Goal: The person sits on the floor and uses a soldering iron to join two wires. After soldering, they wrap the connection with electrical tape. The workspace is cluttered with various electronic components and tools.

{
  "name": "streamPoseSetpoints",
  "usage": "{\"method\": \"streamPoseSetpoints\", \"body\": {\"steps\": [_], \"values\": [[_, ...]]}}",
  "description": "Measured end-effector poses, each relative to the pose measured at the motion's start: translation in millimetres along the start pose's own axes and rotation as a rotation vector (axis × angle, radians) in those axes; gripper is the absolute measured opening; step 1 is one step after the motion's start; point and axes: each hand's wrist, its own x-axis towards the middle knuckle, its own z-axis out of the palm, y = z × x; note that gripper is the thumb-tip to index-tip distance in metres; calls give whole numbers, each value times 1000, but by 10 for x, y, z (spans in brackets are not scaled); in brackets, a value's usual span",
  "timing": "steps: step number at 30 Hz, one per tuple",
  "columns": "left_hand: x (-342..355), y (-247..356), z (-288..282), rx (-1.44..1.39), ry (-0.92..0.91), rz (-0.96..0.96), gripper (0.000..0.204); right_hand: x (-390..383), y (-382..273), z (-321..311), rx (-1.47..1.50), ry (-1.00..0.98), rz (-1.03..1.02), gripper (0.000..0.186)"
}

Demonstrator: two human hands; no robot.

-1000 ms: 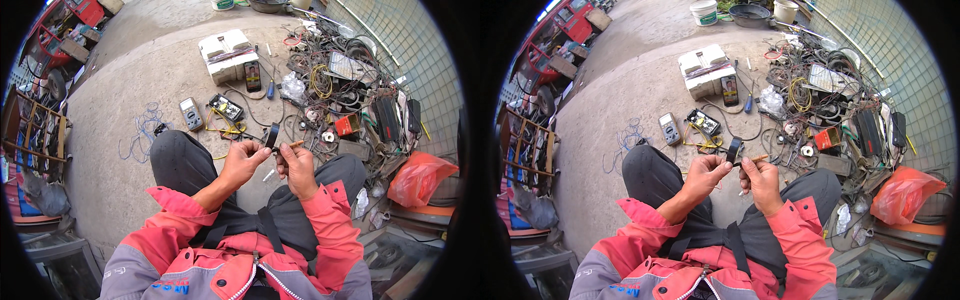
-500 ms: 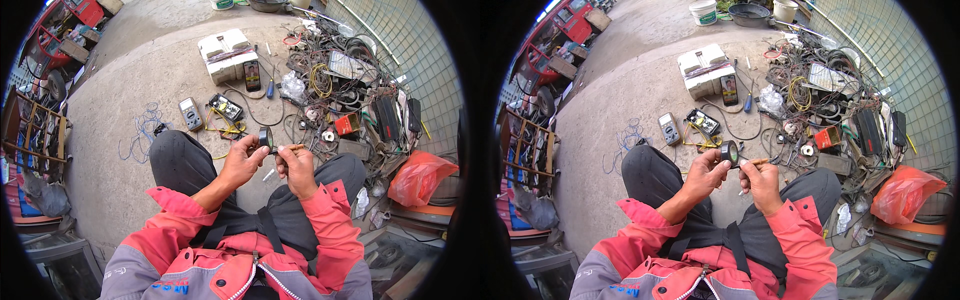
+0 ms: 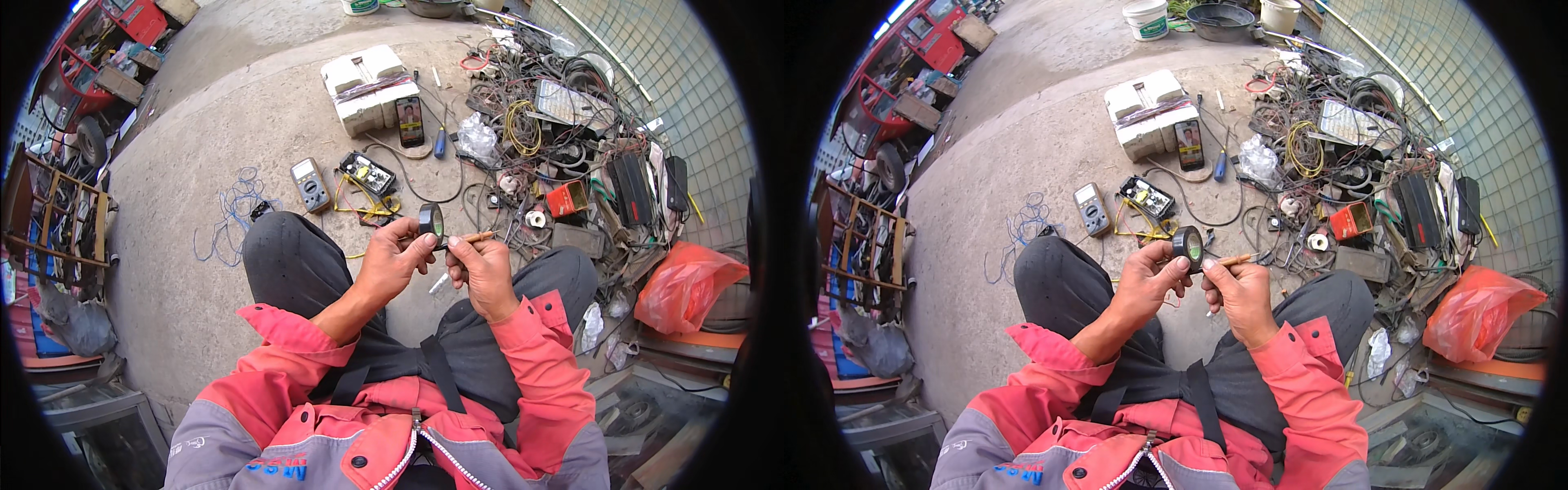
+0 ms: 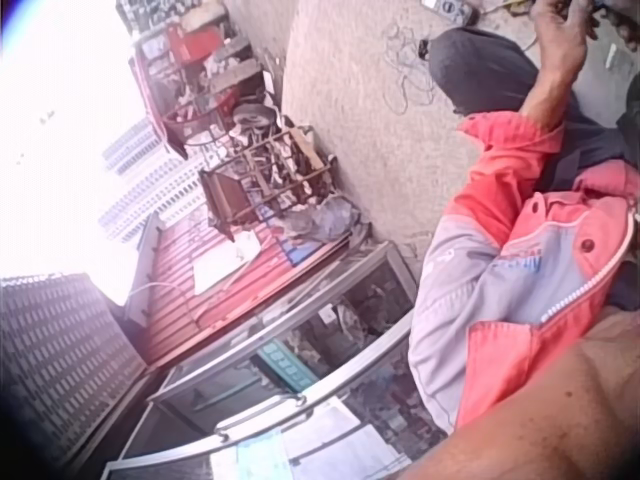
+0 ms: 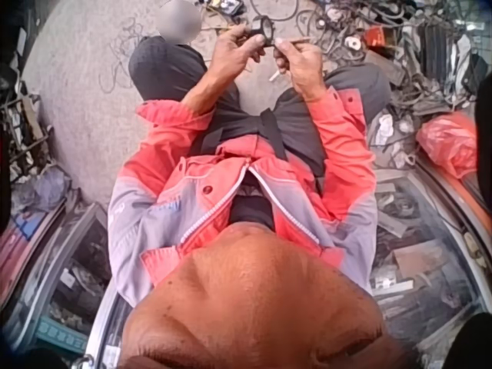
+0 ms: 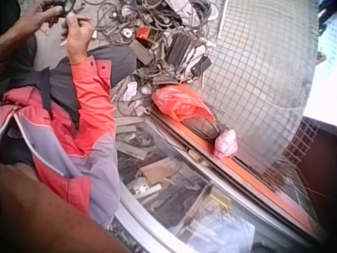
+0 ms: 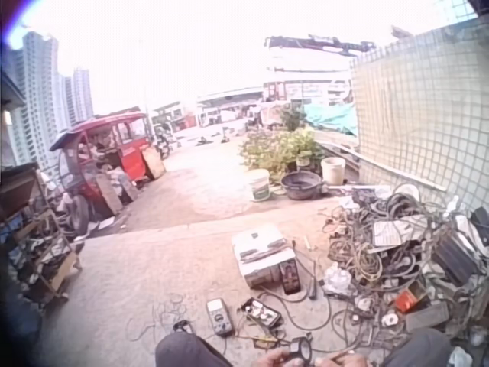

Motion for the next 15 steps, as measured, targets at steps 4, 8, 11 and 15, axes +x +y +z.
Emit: {"method": "streamPoseSetpoints", "body": {"steps": [4, 8, 11, 15], "values": [[15, -36, -35, -10, 15, 29, 15, -10, 0, -1, -17, -36, -37, 22], [23, -27, -66, -51, 35, -44, 16, -16, -15, 6, -31, -59, -61, 20], [13, -17, -53, -88, 35, -75, 19, -23, -19, 32, -11, -61, -77, 19], [16, 40, -64, -137, 29, -186, 20, -18, -4, 22, 13, -72, -69, 18]]}}
